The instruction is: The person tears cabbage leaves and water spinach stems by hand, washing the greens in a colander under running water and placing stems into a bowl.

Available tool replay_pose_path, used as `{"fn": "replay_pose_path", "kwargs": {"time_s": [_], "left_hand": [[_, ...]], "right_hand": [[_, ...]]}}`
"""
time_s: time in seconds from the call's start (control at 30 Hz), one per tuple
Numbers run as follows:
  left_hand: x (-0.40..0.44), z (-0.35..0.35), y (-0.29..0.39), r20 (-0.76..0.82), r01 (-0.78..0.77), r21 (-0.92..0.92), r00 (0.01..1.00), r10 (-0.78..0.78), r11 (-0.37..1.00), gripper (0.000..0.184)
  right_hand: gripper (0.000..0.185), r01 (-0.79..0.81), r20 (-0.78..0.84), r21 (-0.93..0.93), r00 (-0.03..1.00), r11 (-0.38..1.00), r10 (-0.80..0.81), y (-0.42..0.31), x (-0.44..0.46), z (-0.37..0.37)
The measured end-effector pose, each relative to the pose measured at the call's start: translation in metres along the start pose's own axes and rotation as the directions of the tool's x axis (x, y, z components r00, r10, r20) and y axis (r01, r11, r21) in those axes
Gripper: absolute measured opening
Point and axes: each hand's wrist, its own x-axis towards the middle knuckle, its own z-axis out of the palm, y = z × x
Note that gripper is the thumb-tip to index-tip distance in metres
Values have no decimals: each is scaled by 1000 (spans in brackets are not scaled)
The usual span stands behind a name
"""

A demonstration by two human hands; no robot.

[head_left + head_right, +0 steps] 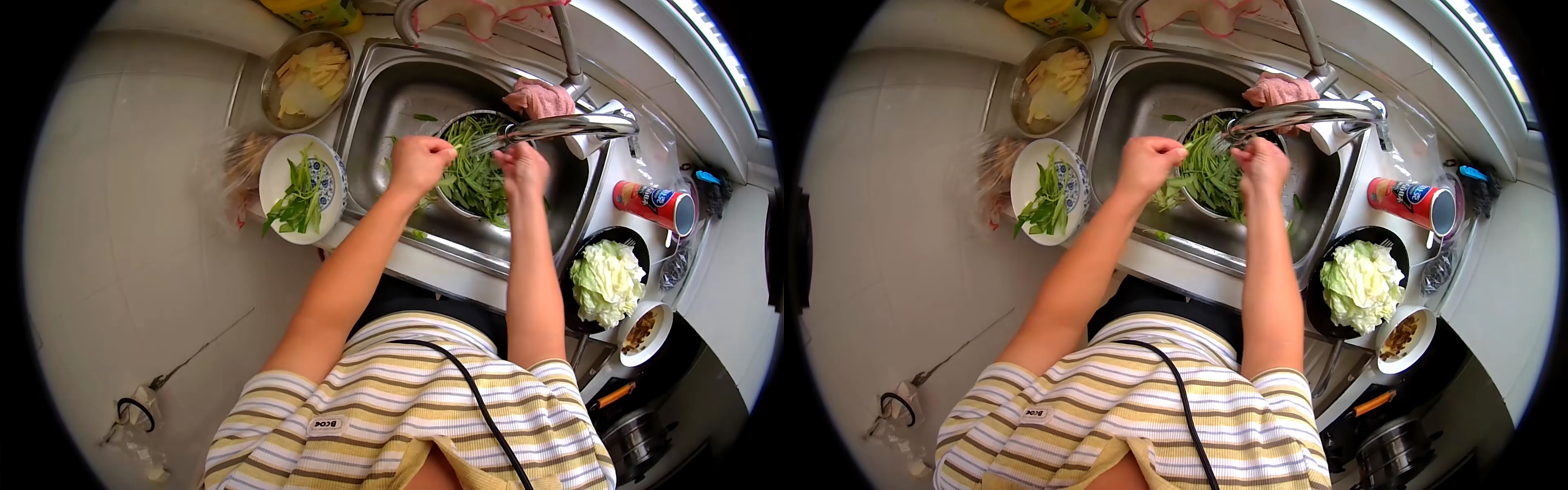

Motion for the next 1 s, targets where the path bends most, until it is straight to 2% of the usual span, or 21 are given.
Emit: {"fn": "replay_pose_path", "kwargs": {"time_s": [0.03, 0.1, 0.13, 0.17, 0.2, 0.23, 0.3, 0.33, 0.37, 0.43, 0.5, 0.53, 0.6, 0.67, 0.7, 0.77, 0.8, 0.83, 0.9, 0.93, 1.0], "left_hand": [[1, -10, -2, 68, 65, -161, 996, -55, 985, 8], [7, -24, -16, 167, 124, -401, 984, -61, 908, 10], [10, -24, -17, 170, 127, -406, 984, -62, 905, 10], [13, -22, -18, 202, 179, -450, 975, -96, 875, 11], [17, -18, -17, 235, 227, -491, 964, -123, 841, 11], [20, -9, -13, 239, 226, -500, 964, -118, 836, 11], [21, 17, 5, 324, 247, -489, 942, -89, 837, 11], [21, 28, 13, 343, 229, -511, 938, -47, 828, 9], [24, 39, 20, 364, 208, -533, 932, 1, 820, 7], [29, 48, 20, 389, 192, -538, 921, 40, 821, 7], [33, 41, 19, 329, 4, -319, 938, 107, 948, 8], [30, 33, 19, 294, 47, -312, 955, 49, 949, 9], [21, 17, 18, 242, 24, -344, 968, 64, 939, 10], [17, 3, 11, 186, 1, -352, 980, 69, 936, 11], [15, -5, 9, 180, -2, -344, 981, 68, 939, 11], [8, -20, 6, 207, 40, -312, 978, 27, 949, 13], [6, -28, 3, 173, -35, -300, 981, 90, 953, 13], [1, -35, 3, 157, -35, -289, 984, 83, 957, 13], [-11, -62, 6, 27, -23, -356, 999, 34, 934, 13], [-16, -72, 5, -10, -16, -401, 1000, 13, 916, 12], [-25, -88, 4, -65, -15, -381, 998, -11, 924, 11]], "right_hand": [[11, 35, -15, 23, 999, 999, -35, -3, 12, -17], [13, 97, 130, -369, 990, 925, -52, -11, 3, -52], [16, 120, 174, -651, 985, 749, -6, -10, -1, -74], [19, 146, 195, -861, 980, 486, 50, -6, -10, -95], [21, 169, 182, -960, 982, 221, 40, -4, -24, -108], [23, 176, 174, -982, 984, -62, 30, -3, -38, -119], [24, 154, 138, -918, 988, -366, 70, -4, -63, -125], [24, 197, 224, -902, 974, -385, -26, 3, -69, -129], [24, 197, 223, -901, 975, -386, -23, 7, -66, -130], [22, 259, 306, -929, 939, -263, -159, 8, -56, -120], [16, 313, 335, -941, 919, -130, -209, 3, -36, -101], [14, 339, 349, -937, 906, -85, -240, 2, -22, -90], [13, 457, 453, -886, 820, -78, -350, 9, 15, -71], [16, 506, 550, -835, 778, -217, -303, 7, 41, -43], [16, 513, 553, -833, 776, -209, -303, 19, 62, -39], [25, 481, 540, -826, 826, -294, -165, 51, 105, -48], [31, 451, 476, -878, 856, -160, -200, 49, 106, -49], [38, 428, 489, -869, 817, -246, -305, 39, 100, -44], [40, 442, 450, -893, 880, -89, -152, 14, 85, -37], [36, 383, 368, -921, 915, 72, -165, 7, 77, -35], [29, 533, 500, -846, 796, 2, -342, 6, 73, -45]]}}
